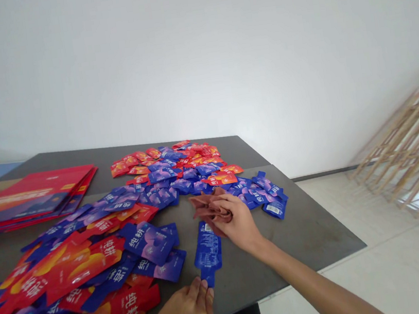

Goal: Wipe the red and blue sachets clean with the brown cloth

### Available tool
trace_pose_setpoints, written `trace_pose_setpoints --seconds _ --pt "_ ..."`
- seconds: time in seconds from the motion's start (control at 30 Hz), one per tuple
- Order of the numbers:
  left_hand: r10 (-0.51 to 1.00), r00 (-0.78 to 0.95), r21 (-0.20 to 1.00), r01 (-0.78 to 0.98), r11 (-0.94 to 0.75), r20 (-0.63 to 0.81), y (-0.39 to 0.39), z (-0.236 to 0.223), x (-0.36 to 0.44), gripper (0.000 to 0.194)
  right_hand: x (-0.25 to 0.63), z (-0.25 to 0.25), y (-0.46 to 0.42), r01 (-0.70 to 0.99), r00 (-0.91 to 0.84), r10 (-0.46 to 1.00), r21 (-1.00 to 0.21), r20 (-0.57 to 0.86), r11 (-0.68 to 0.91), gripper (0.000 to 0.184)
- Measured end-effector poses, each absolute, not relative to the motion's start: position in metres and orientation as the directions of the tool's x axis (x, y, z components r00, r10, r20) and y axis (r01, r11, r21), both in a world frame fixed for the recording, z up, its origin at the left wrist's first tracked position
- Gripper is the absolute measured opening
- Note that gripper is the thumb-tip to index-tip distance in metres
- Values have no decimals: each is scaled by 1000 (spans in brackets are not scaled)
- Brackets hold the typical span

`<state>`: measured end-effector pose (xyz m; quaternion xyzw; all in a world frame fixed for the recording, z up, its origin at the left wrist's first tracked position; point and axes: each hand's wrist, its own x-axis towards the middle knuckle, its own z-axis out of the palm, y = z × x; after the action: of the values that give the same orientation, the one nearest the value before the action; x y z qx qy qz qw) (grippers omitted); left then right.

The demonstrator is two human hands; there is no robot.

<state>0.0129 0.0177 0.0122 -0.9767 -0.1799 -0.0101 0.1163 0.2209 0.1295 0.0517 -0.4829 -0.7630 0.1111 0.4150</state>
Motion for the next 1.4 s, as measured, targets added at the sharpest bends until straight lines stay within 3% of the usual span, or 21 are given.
trace_pose_setpoints --seconds 0.17,0.33,0.53,0.97,1.13,1.4 --pt "376 925 -182 379 -907 52 18 19 12 16 238 65 115 590 53 805 -669 591 452 27" --pt "412 910 -184 415 -891 52 18 17 10 17 265 62 92 664 167 739 -628 653 406 28" --pt "437 899 -126 436 -891 23 23 38 11 27 299 23 78 746 247 706 -595 664 299 29" --pt "724 688 -178 719 -671 48 13 41 5 55 308 9 78 766 190 769 -582 610 273 31" --pt "711 703 -79 711 -699 29 16 43 8 60 308 8 78 773 184 774 -576 606 267 31" --pt "756 655 48 755 -654 0 21 24 7 89 307 9 78 780 165 768 -559 619 283 31"
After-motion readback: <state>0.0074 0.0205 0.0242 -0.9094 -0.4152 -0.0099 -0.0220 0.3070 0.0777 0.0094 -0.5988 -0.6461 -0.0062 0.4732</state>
